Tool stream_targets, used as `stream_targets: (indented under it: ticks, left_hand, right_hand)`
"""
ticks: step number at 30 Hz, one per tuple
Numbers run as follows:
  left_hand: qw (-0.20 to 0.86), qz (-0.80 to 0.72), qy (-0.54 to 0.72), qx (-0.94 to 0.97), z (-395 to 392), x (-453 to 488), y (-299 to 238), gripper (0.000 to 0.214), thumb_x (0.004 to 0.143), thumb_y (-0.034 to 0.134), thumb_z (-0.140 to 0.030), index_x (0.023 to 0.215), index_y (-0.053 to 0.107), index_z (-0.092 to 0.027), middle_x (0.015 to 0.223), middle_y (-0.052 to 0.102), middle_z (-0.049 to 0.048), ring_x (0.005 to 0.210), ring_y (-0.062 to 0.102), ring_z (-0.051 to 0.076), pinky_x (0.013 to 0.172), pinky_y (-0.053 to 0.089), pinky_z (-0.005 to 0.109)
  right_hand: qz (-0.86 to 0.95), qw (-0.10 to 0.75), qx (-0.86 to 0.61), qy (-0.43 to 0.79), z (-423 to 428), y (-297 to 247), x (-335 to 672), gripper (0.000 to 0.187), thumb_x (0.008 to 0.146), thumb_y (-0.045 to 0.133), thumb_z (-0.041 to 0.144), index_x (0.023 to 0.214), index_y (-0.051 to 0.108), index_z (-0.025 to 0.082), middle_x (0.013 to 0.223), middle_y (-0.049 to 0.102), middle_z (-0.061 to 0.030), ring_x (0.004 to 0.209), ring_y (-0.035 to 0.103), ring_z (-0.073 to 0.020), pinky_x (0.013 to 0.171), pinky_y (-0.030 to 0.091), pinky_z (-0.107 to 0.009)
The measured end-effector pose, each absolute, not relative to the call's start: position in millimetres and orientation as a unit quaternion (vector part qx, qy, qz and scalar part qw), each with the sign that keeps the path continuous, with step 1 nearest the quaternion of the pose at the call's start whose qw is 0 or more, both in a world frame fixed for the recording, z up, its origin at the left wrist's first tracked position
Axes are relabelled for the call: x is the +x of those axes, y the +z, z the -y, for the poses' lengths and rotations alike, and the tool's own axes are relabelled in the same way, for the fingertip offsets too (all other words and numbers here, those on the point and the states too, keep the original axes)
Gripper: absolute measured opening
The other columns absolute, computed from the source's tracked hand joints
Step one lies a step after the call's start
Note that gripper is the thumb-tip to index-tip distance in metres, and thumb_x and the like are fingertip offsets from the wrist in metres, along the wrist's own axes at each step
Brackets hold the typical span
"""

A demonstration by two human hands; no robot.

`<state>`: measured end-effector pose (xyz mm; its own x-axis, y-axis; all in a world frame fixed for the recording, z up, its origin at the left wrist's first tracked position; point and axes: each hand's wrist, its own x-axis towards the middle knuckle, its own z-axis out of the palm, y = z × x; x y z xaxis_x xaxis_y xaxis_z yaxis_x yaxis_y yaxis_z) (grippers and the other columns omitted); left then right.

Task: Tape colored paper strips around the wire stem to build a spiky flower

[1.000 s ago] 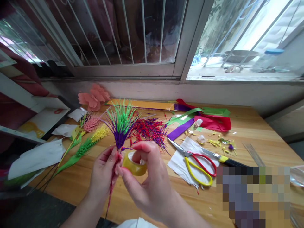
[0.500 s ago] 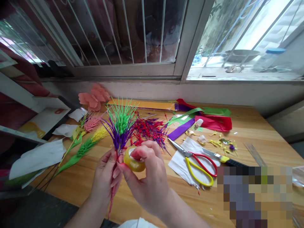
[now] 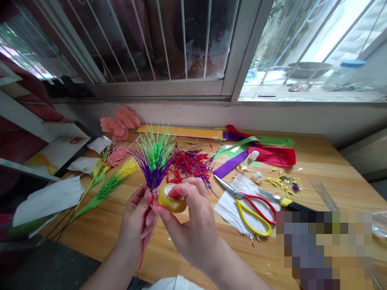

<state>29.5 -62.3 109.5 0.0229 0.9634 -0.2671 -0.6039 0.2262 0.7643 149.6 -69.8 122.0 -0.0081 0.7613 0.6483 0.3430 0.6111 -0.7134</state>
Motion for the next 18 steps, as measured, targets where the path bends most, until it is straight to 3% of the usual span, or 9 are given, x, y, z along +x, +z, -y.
stream_targets:
  ticks: [5, 14, 18]
  left_hand:
    - [0.619, -0.429, 0.606, 0.256, 61.2, 33.6, 110.7, 0.028, 0.062, 0.073, -0.039, 0.066, 0.057, -0.016, 0.040, 0.051, -0.0064, 0.027, 0.037, 0.002, 0.027, 0.028, 0.010]
    - [0.599, -0.451, 0.603, 0.274, 63.9, 33.5, 107.4, 0.031, 0.061, 0.073, -0.040, 0.074, 0.058, -0.016, 0.046, 0.055, -0.0064, 0.026, 0.036, 0.002, 0.024, 0.022, 0.011]
    - [0.594, -0.438, 0.620, 0.265, 64.2, 34.8, 109.9, 0.028, 0.062, 0.073, -0.036, 0.068, 0.054, -0.017, 0.043, 0.051, -0.0087, 0.025, 0.034, 0.001, 0.024, 0.021, 0.011]
  right_hand:
    - [0.692, 0.569, -0.411, 0.168, 69.4, 124.3, 151.2, 0.021, 0.077, 0.063, 0.017, 0.088, 0.046, 0.021, 0.076, 0.051, -0.0013, 0.077, 0.044, -0.0175, 0.068, 0.042, -0.033]
    - [0.711, 0.537, -0.429, 0.149, 65.9, 127.6, 151.6, 0.019, 0.076, 0.064, 0.019, 0.091, 0.053, 0.019, 0.080, 0.058, -0.0040, 0.078, 0.049, -0.0181, 0.066, 0.046, -0.032]
    - [0.710, 0.533, -0.434, 0.155, 68.2, 127.5, 151.4, 0.018, 0.076, 0.065, 0.023, 0.090, 0.054, 0.020, 0.077, 0.060, -0.0040, 0.075, 0.051, -0.0174, 0.063, 0.047, -0.030]
